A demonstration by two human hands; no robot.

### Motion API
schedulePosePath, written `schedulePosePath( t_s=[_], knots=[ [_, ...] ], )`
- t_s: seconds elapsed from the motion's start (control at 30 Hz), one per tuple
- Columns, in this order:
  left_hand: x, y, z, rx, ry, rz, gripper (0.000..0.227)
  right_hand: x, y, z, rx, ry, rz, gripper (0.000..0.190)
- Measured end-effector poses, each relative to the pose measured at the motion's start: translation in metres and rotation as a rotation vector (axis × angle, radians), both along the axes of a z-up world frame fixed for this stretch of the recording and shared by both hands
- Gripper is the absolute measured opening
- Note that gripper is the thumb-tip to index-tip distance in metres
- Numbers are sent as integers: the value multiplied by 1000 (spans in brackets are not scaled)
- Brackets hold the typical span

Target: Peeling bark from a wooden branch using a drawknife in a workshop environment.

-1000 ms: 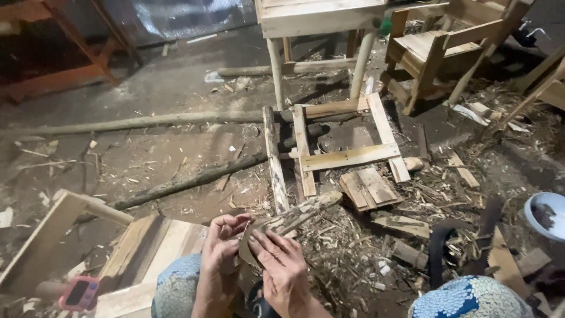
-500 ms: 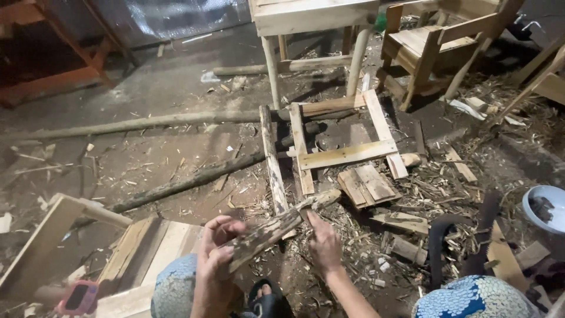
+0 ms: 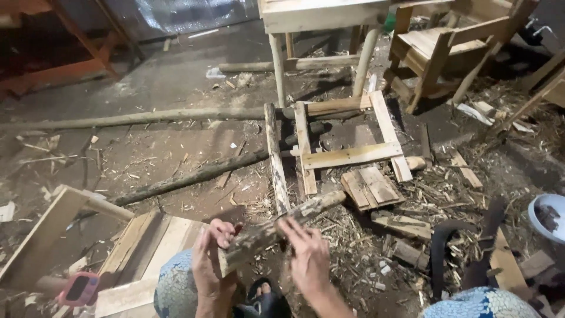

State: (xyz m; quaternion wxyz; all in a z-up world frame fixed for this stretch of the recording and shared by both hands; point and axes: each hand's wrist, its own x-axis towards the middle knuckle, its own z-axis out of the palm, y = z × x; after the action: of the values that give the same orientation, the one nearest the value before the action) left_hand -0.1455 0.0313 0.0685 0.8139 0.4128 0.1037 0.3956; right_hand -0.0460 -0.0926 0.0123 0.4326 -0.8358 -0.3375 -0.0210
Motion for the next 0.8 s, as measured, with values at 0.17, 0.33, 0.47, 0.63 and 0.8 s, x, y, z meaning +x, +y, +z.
schedulePosePath(
  t_s=[0.17, 0.33, 0.47, 0.63, 0.8],
  knots=[
    [6, -11, 12, 121, 49, 54, 33, -33, 4, 47, 255, -257, 116, 56],
    [3, -12, 13, 33, 27, 49, 33, -23, 4, 21, 147, -129, -7, 57],
    [8, -13, 13, 70, 23, 62, 38, -22, 2, 56, 409, -231, 173, 46],
    [7, -13, 20, 40, 34, 69, 39, 31, -13, -45, -25, 98, -167, 80],
    [7, -16, 22, 98, -1, 2, 34, -23, 3, 30, 502, -128, 143, 93]
  ],
)
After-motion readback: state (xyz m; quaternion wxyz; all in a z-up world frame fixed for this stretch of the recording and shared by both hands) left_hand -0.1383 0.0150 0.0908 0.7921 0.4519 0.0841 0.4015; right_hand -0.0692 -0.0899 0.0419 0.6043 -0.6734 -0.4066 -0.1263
